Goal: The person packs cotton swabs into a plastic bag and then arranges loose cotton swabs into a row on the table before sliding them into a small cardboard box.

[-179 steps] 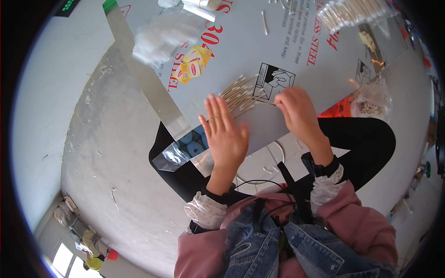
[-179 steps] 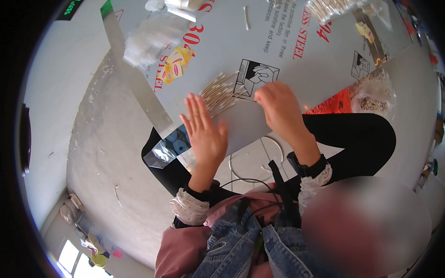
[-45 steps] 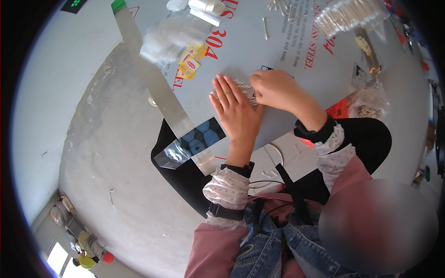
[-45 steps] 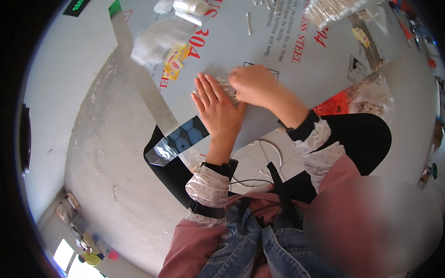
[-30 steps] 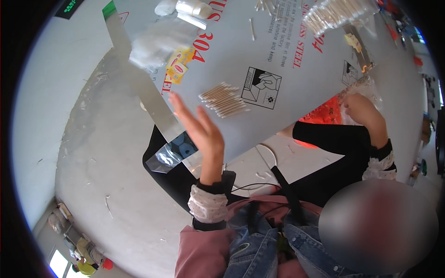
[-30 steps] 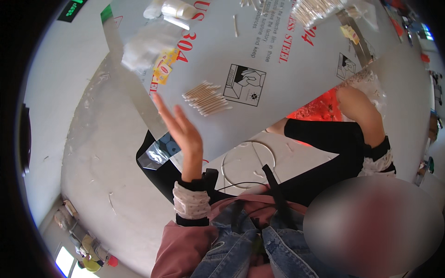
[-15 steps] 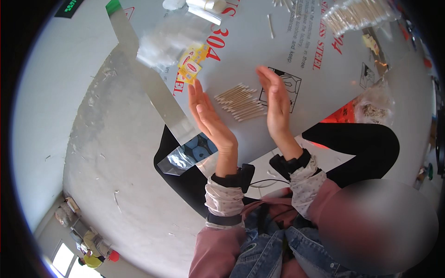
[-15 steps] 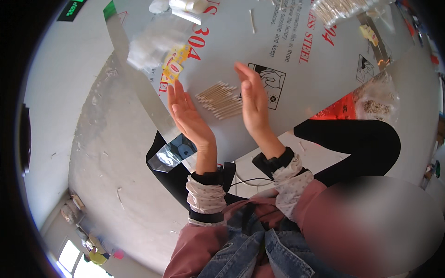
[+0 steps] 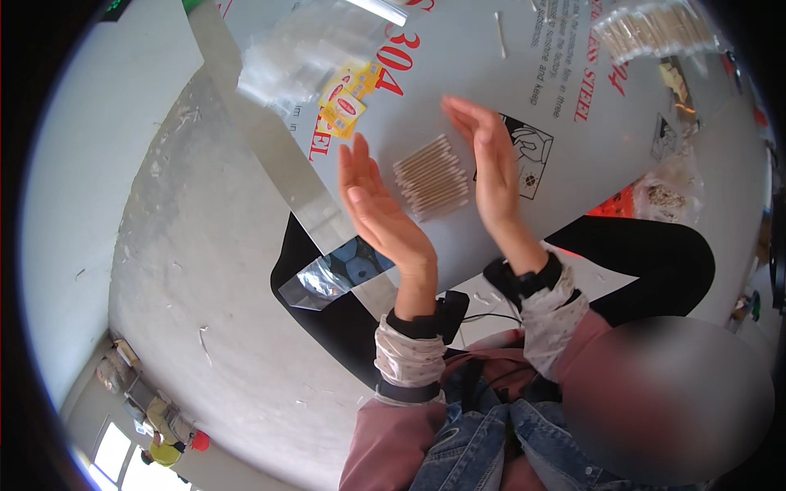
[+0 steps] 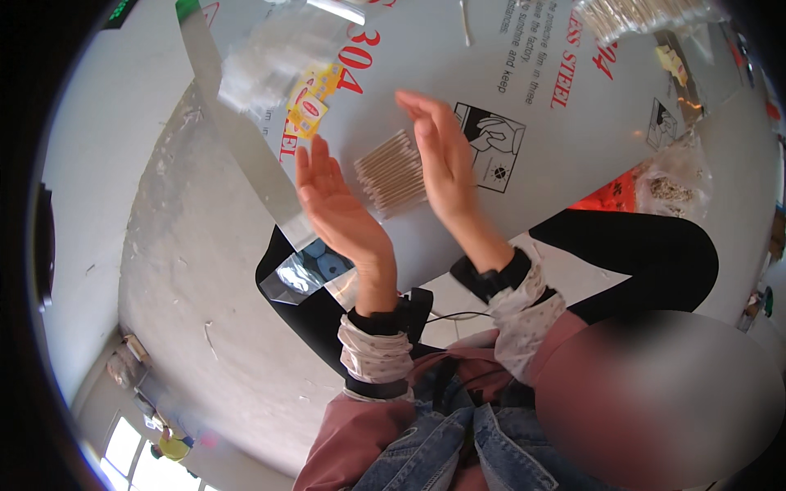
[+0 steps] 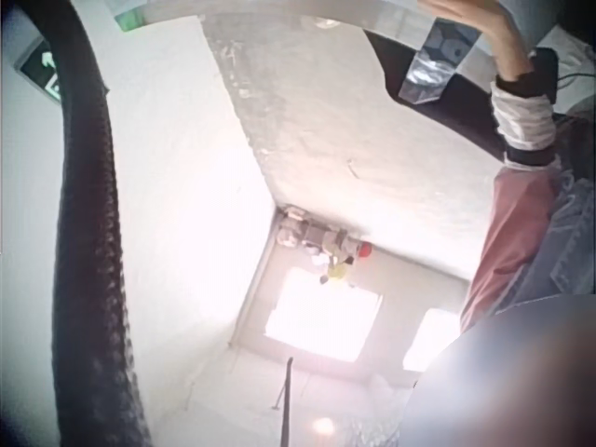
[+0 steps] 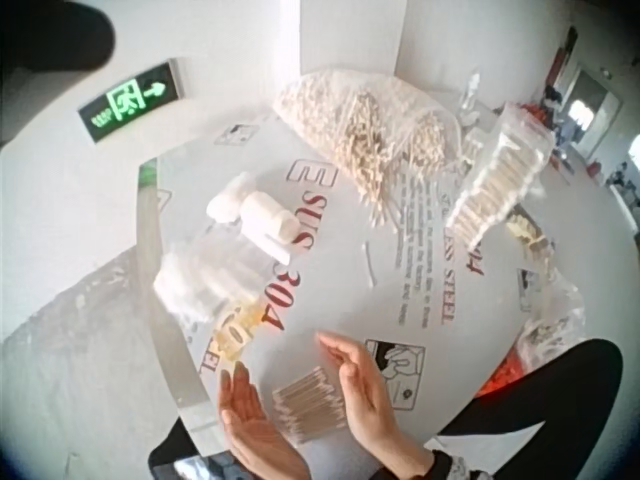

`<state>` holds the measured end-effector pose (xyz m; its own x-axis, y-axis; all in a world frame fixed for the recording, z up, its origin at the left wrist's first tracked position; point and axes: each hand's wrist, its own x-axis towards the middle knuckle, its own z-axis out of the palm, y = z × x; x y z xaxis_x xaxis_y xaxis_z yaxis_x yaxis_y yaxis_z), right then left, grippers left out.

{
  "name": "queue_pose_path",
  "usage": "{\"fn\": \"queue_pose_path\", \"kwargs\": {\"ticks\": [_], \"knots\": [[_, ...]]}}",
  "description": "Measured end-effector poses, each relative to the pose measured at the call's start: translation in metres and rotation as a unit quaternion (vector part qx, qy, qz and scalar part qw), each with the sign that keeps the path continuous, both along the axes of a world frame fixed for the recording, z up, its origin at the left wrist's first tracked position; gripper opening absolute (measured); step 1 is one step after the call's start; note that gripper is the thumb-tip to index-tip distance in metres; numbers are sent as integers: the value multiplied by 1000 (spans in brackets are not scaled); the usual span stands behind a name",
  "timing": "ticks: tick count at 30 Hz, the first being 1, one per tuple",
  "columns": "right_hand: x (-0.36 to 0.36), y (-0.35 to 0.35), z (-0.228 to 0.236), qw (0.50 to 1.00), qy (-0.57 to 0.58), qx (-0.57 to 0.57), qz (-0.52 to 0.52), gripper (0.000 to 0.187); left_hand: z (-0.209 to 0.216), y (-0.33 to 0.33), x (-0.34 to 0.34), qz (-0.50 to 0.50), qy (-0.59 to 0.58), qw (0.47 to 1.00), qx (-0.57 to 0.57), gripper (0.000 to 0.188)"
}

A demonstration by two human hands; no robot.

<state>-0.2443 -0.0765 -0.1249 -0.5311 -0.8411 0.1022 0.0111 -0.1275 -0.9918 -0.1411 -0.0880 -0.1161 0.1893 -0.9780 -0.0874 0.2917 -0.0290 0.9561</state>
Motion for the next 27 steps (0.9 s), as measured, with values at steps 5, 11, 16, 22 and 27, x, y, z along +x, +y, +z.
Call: {"fn": "queue_pose_path", "kwargs": {"ticks": [5, 11, 16, 22, 27], "knots": [[-24, -15, 0, 988, 47, 18, 149, 43, -2, -10, 15, -69, 32, 997, 14, 64], [-15, 0, 1, 982, 24, 36, 185, 40, 0, 2, 15, -114, 14, 993, 35, 63], [-13, 12, 1, 982, 23, 45, 183, 39, -1, 21, 13, -94, 33, 995, 32, 64], [-5, 33, -2, 996, -64, -27, 47, 57, 5, 42, 13, -39, -2, 999, 15, 69], [15, 41, 1, 995, -80, -7, 51, 68, 1, 45, 6, -70, 2, 997, -17, 70]]}}
